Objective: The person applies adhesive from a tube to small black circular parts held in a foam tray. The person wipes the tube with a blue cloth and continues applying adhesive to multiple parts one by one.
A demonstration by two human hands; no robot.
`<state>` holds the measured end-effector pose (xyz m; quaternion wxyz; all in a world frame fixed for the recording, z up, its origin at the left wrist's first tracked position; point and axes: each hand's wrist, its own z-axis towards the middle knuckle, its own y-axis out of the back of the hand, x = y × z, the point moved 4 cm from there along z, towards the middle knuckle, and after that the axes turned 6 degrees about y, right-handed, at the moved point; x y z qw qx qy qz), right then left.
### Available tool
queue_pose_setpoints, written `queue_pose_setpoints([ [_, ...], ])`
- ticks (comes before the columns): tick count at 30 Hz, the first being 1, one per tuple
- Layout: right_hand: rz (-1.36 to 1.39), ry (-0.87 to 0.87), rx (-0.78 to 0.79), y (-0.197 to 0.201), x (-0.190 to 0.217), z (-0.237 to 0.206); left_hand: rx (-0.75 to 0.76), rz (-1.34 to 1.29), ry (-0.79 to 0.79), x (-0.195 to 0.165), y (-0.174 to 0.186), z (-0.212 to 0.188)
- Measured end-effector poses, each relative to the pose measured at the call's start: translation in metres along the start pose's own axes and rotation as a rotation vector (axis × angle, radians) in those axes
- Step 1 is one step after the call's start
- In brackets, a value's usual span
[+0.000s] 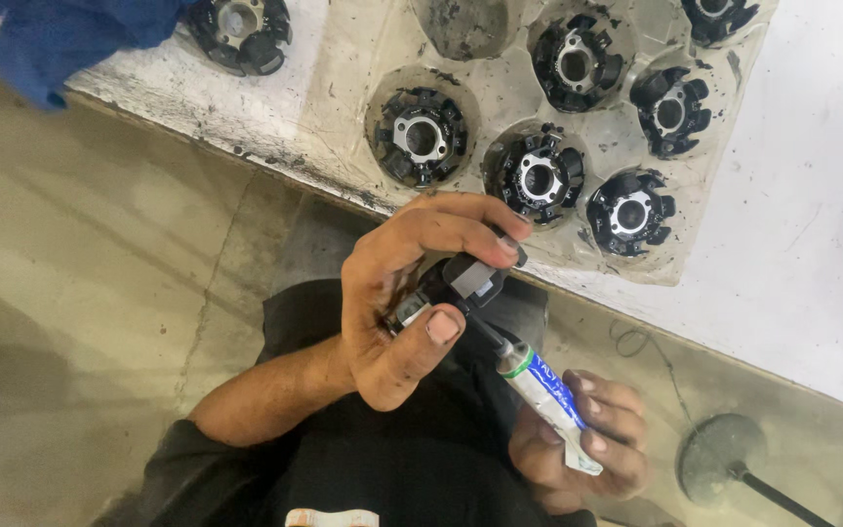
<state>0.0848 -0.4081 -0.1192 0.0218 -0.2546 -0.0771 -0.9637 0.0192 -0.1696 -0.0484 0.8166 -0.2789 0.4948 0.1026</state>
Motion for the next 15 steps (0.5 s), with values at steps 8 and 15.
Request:
queue_pose_setpoints([
  [8,0.142,-0.104,-0.029,-0.005,0.0,0.002,-0.012,-0.019,-0.02,0.003,-0.001,-0.003],
  [15,0.029,0.027,0.117,-0.003,0.003,0.016,-0.013,0.025,-0.021,0.007,-0.002,-0.005],
])
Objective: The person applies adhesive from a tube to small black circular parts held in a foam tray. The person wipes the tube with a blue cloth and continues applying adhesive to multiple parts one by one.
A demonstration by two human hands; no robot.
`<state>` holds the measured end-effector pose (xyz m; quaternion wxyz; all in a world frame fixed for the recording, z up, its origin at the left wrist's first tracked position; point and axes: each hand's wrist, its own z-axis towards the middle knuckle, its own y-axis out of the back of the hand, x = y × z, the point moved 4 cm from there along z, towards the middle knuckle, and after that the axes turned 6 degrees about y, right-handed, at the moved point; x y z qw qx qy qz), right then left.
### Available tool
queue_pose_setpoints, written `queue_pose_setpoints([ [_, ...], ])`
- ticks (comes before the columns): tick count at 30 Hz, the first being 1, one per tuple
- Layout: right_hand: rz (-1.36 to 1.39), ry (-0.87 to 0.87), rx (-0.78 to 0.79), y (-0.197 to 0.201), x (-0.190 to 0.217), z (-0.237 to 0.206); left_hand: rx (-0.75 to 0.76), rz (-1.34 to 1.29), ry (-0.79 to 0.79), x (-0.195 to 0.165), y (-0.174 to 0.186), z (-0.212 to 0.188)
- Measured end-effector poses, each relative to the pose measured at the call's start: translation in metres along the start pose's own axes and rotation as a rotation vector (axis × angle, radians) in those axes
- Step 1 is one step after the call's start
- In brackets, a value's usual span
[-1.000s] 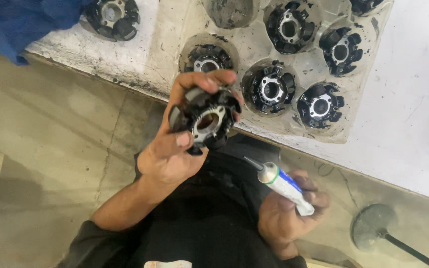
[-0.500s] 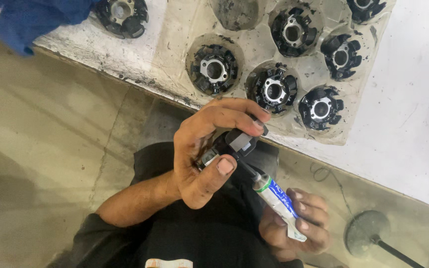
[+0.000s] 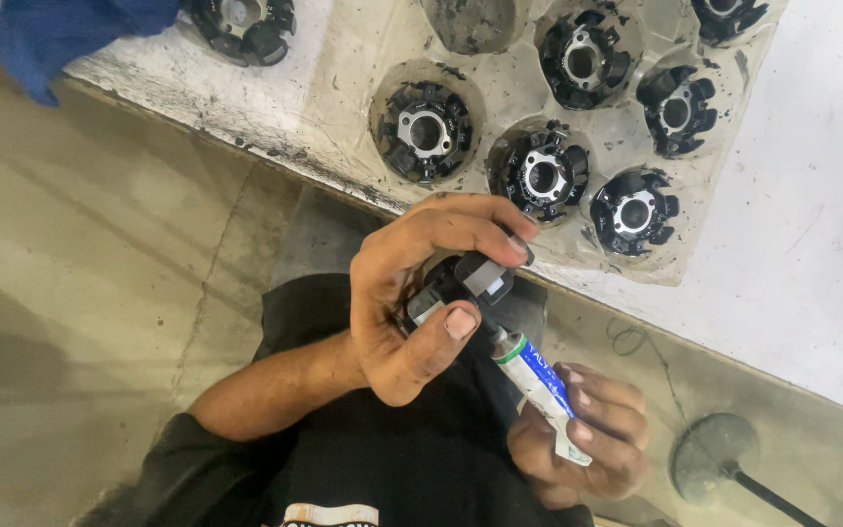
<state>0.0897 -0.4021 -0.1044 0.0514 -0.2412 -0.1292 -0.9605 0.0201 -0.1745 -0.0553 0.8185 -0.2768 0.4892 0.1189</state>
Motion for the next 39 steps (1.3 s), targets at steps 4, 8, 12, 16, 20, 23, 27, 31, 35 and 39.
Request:
queue_pose_setpoints([
  [4,0.011,0.035,0.027,0.003,0.0,0.007,0.005,-0.097,0.03,0.006,-0.002,-0.005],
  [8,0.017,0.058,0.042,0.002,0.0,0.012,0.006,-0.175,0.063,0.013,-0.003,-0.007],
  [12,0.065,0.065,0.052,0.0,0.001,0.014,-0.019,-0.192,0.056,0.016,-0.004,-0.008],
  [16,0.058,0.041,0.003,0.0,0.003,0.012,-0.008,-0.21,0.077,0.017,-0.004,-0.009],
  [20,0.064,0.033,0.004,0.001,0.003,0.011,0.003,-0.241,0.11,0.02,-0.003,-0.01],
  [23,0.069,0.034,-0.022,0.001,0.002,0.01,-0.006,-0.255,0.114,0.023,-0.004,-0.012],
  [27,0.06,0.032,0.027,0.004,0.001,0.014,-0.044,-0.324,0.109,0.028,-0.006,-0.013],
  [31,0.058,0.024,0.059,0.005,0.002,0.017,-0.103,-0.675,0.201,0.037,-0.009,-0.014],
  [35,0.053,0.01,-0.025,0.0,0.002,0.015,-0.169,-1.037,0.262,0.044,-0.014,-0.016],
  [39,-0.015,0.001,-0.177,-0.005,0.003,0.013,-0.305,-1.175,0.36,0.052,-0.023,-0.02],
])
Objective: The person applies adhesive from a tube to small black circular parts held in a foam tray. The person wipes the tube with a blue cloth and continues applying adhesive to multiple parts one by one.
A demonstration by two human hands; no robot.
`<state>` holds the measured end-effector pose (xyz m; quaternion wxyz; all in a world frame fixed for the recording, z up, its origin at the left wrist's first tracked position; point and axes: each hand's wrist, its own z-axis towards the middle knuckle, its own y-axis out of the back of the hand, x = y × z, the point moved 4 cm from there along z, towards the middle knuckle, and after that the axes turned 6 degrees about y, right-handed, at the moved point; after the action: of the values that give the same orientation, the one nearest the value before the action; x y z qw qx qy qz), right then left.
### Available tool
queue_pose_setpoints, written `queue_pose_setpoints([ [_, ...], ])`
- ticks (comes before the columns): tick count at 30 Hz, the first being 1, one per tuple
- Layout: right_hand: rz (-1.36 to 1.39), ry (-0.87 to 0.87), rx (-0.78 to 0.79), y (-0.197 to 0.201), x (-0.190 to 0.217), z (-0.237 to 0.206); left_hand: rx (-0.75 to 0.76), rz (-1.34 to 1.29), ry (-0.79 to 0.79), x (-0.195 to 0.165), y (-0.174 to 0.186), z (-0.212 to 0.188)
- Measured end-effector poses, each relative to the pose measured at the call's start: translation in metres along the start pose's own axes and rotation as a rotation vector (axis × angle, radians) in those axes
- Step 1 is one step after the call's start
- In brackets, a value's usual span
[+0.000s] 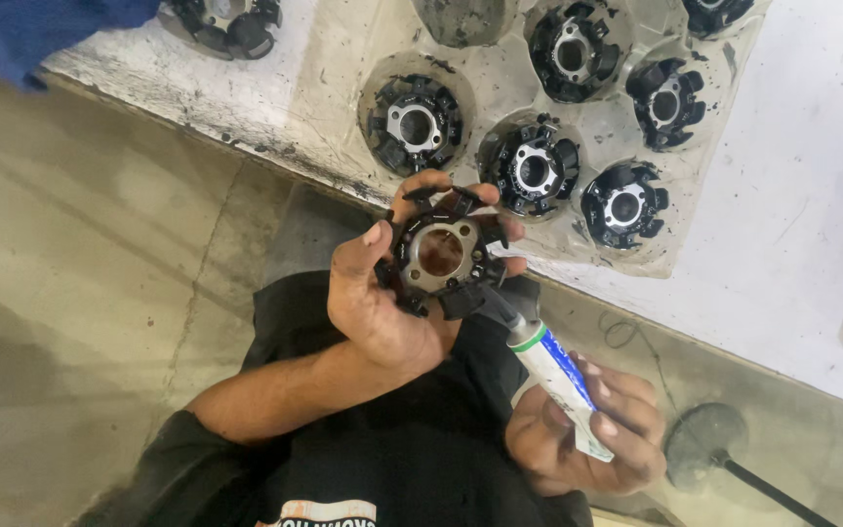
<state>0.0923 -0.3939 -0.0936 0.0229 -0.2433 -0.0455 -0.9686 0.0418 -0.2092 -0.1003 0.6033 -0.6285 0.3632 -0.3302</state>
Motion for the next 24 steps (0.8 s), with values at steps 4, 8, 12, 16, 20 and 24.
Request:
queue_pose_setpoints([
  [4,0.034,0.029,-0.04,-0.008,-0.003,-0.001,-0.054,-0.056,0.022,0.005,0.004,0.0],
  [8,0.058,-0.002,0.026,-0.01,-0.005,-0.005,-0.081,-0.089,0.071,0.004,0.008,0.001],
  [12,0.048,-0.018,0.037,-0.006,-0.006,-0.008,-0.108,-0.098,0.078,0.005,0.013,0.002],
  [16,0.036,-0.043,0.031,-0.005,-0.006,-0.008,-0.134,-0.083,0.078,0.007,0.017,0.003],
  [20,0.014,-0.091,0.045,-0.007,-0.004,-0.009,-0.161,-0.076,0.077,0.007,0.017,0.004],
  [24,0.028,-0.071,0.079,-0.008,-0.002,-0.006,-0.175,-0.101,0.095,0.008,0.016,0.005],
])
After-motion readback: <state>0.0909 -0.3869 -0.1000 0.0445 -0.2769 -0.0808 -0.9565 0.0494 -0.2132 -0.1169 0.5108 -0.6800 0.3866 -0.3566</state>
